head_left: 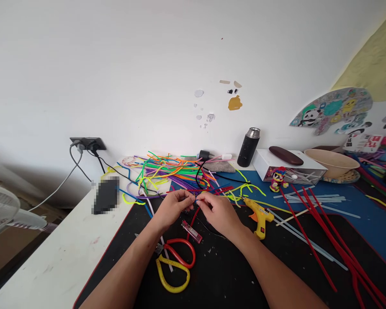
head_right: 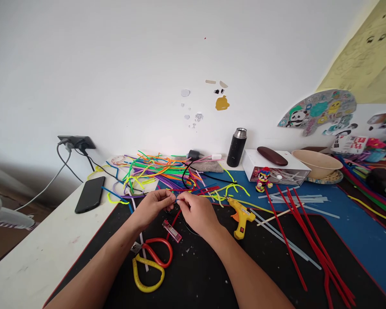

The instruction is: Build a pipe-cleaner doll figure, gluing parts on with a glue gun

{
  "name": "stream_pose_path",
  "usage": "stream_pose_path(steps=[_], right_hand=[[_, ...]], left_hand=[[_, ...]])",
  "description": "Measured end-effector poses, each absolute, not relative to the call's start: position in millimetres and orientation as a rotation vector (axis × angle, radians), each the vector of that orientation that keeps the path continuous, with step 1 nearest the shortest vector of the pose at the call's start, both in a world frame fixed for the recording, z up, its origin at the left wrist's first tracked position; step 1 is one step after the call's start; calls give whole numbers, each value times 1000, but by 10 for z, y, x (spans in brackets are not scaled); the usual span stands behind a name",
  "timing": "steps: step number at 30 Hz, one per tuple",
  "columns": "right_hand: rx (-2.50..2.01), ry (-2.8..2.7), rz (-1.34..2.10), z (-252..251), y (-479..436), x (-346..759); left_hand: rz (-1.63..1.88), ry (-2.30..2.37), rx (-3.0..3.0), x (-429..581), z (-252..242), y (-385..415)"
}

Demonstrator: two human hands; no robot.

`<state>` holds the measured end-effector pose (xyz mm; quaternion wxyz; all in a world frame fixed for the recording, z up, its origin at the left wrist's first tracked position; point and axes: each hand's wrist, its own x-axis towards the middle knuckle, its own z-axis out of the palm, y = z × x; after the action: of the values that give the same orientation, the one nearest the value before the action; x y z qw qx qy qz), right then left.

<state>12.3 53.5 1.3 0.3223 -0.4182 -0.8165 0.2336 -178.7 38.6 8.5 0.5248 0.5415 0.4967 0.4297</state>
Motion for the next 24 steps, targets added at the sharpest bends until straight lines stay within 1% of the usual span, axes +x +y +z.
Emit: stream_pose_path(steps=[12,24], right_hand=[[-1101,-2161,600,32,533,120],[-1149,-2072,763,98,518,141]], left_hand=[[1021,1208,1308,-1768,119,370],[1118,1219,1282,-1805,108,392]])
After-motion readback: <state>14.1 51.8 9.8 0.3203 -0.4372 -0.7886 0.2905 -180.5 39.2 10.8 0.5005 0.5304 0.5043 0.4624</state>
